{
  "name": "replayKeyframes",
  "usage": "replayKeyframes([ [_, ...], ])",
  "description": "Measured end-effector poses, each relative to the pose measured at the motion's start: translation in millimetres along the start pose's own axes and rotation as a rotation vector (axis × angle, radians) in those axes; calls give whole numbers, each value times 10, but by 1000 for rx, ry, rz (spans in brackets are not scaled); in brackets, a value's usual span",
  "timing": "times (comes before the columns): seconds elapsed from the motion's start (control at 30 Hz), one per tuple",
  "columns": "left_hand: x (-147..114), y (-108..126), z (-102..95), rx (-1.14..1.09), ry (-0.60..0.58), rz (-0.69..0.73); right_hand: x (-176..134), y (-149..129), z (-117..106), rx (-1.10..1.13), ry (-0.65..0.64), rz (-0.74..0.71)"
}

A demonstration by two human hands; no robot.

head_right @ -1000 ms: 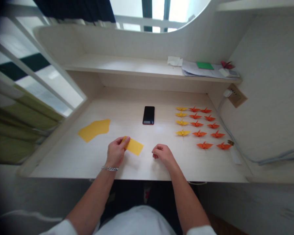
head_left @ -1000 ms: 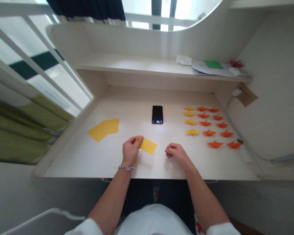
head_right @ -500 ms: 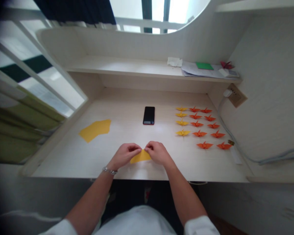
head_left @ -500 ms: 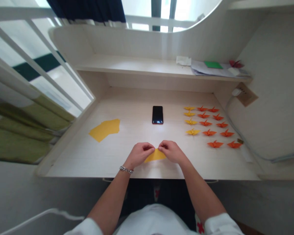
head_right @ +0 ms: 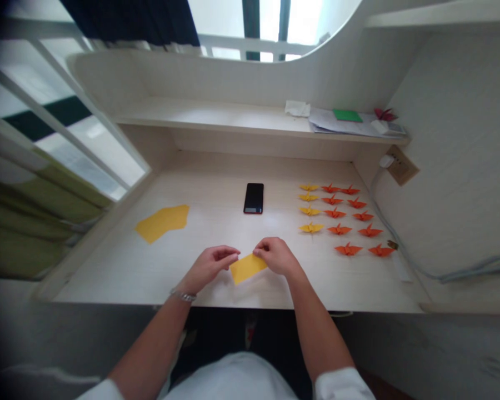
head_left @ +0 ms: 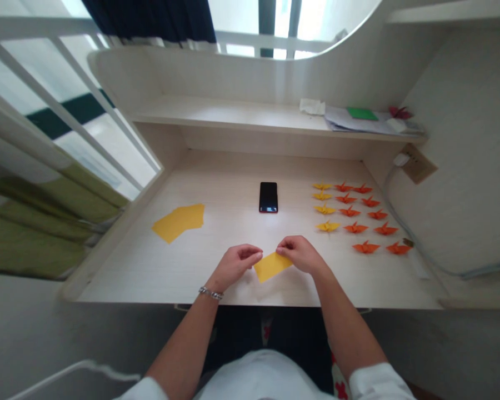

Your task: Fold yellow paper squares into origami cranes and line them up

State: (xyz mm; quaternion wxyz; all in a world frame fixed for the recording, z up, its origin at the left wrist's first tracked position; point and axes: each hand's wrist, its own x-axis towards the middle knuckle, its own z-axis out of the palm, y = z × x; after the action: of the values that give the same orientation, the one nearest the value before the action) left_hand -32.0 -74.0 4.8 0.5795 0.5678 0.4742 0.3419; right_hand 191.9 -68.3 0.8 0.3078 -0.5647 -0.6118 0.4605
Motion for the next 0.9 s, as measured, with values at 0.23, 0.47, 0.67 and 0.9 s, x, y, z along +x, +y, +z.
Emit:
replayKeyframes([
  [0.23, 23, -79, 110, -50, 18, -59, 86, 73, 173, 473, 336, 8],
  [0.47, 30, -122, 114, -159, 181, -100, 4, 165, 308, 579, 227, 108],
  [0.67, 17, -108, 147, -163, 2, -104, -63, 143, 376, 449, 155, 61],
  [0.9, 19, -60, 197, -225, 0, -101, -103, 90, 340, 523, 110, 42],
])
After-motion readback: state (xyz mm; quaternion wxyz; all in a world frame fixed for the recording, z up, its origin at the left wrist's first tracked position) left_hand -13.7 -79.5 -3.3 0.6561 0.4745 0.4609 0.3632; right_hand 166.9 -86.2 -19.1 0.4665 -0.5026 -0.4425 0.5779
